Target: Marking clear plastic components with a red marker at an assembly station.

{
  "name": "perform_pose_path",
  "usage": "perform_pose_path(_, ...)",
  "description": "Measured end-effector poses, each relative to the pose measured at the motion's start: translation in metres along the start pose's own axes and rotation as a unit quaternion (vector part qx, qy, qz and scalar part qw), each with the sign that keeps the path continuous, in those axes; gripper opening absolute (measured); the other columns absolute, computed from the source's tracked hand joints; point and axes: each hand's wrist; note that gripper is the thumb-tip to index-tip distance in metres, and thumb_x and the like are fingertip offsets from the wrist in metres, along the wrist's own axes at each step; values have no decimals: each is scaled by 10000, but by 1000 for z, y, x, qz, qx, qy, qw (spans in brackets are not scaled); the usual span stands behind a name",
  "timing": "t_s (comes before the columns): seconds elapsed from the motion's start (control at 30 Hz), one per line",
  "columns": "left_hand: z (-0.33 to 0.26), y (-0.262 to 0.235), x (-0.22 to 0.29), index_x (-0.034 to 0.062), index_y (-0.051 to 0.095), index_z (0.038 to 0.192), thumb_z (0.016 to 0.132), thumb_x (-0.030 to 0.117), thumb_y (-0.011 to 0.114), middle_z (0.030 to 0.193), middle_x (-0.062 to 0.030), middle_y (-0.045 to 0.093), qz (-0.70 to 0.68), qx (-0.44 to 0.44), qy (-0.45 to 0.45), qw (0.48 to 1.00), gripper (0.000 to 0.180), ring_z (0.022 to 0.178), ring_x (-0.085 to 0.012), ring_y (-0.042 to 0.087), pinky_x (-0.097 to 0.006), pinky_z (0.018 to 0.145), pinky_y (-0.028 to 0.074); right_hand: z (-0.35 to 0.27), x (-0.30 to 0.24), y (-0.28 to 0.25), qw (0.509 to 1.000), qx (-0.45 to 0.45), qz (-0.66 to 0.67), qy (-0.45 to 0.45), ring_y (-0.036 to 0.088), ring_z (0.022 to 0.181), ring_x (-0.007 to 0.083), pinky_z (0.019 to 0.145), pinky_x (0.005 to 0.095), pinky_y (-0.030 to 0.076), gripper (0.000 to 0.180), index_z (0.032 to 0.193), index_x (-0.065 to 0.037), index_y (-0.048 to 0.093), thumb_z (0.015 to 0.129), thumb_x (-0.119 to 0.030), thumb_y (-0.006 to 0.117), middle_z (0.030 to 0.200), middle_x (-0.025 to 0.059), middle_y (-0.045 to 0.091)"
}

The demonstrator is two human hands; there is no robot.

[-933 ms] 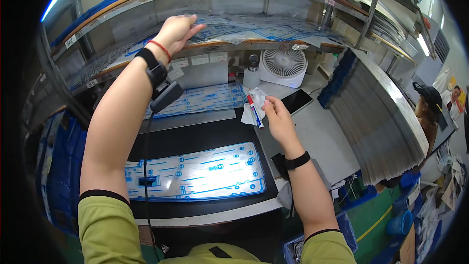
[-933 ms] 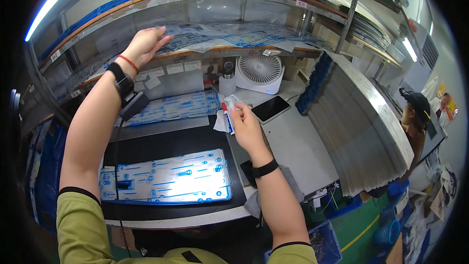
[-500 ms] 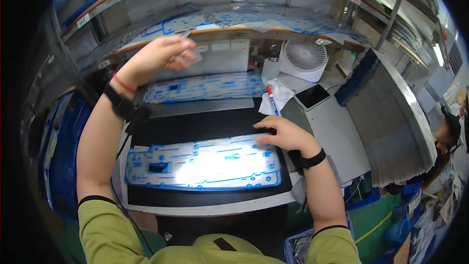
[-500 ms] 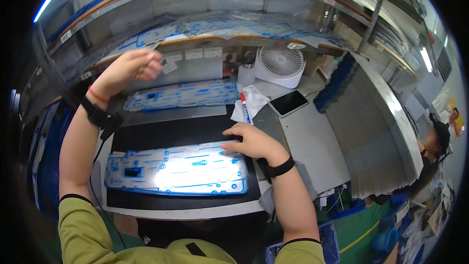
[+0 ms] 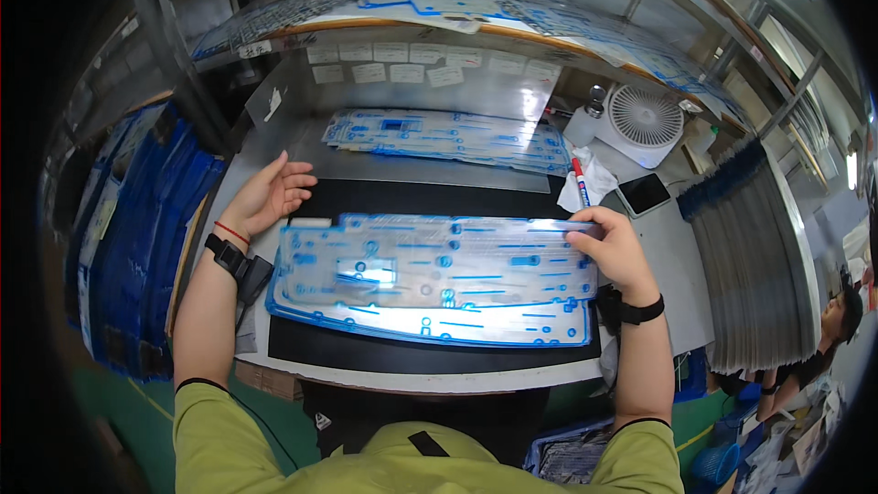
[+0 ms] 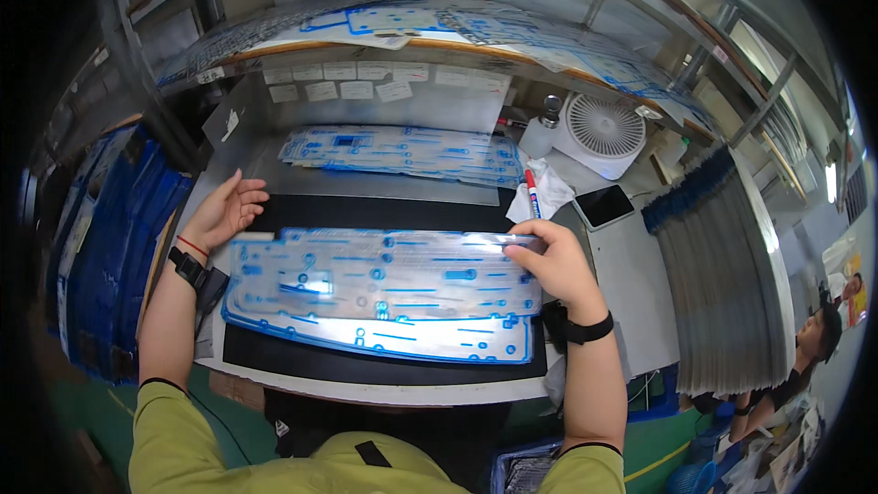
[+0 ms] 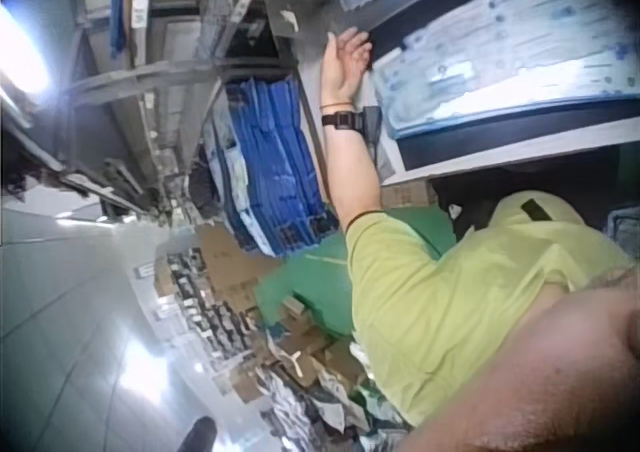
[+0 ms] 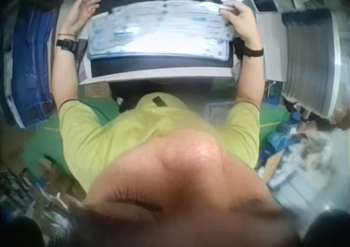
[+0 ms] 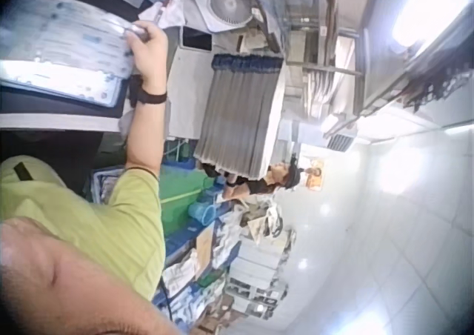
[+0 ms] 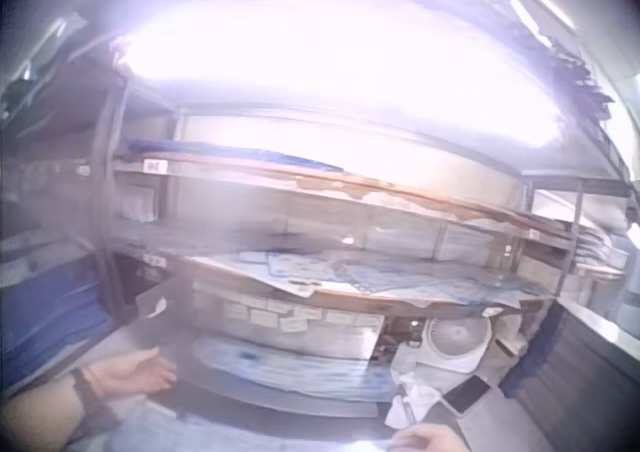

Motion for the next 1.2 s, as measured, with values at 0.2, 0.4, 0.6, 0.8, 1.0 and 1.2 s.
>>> perform_pose_path(0.2, -12, 25, -3, -26, 567, 1220, 887, 39, 650, 1058, -128, 685, 136, -49, -3, 989, 350, 891, -144, 678, -249, 764, 549, 5, 10, -1, 999, -7, 23, 49, 580, 707, 62, 645, 205, 472, 208, 1012, 6, 687, 816, -49, 731, 847, 6, 664)
perform_pose_path(0.4, -5, 17, 2, -15, 569, 1195, 919, 127, 643, 992, -76, 680, 181, -46, -4, 982, 319, 827, -104, 635, -249, 734, 519, 8, 10, 0, 999, -21, 24, -1, 591, 750, 78, 687, 216, 477, 212, 1018, -2, 683, 821, -58, 736, 876, 11, 668)
perform_pose_path(0.6, 11, 45, 18, -15, 557, 1194, 1043, 330, 421, 978, -94, 675, 175, -45, 15, 983, 400, 921, -164, 669, -295, 829, 553, 9, 8, -1, 998, 21, 66, 9, 585, 786, 80, 723, 229, 475, 175, 993, -19, 681, 826, -46, 724, 870, 5, 650)
perform_pose_path(0.8, 20, 27, 16, -54, 565, 1190, 1056, 459, 253, 944, -110, 686, 76, -95, 15, 993, 615, 810, -132, 680, -232, 670, 577, 12, 21, -8, 994, 70, 73, 29, 580, 738, 76, 680, 222, 476, 175, 1013, -17, 672, 845, -43, 709, 856, 6, 645)
perform_pose_path(1.0, 19, 18, 7, -61, 575, 1191, 1054, 445, 308, 936, -106, 677, 109, -115, 2, 987, 589, 759, -104, 657, -207, 642, 567, 14, 20, -7, 994, 64, 76, 38, 584, 713, 79, 658, 224, 481, 183, 1028, -3, 661, 855, -45, 701, 844, 10, 645)
perform_pose_path(1.2, 20, 18, -1, -37, 592, 1201, 1045, 336, 421, 948, -64, 656, 160, -94, 26, 982, 439, 740, -90, 637, -186, 630, 545, 15, 22, -7, 994, 60, 79, 35, 584, 696, 78, 648, 219, 477, 183, 1034, 6, 654, 864, -51, 695, 817, 12, 643)
Point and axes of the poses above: each hand's wrist, its own z-axis towards the middle knuckle, its own y-axis out of the palm, x = y × z
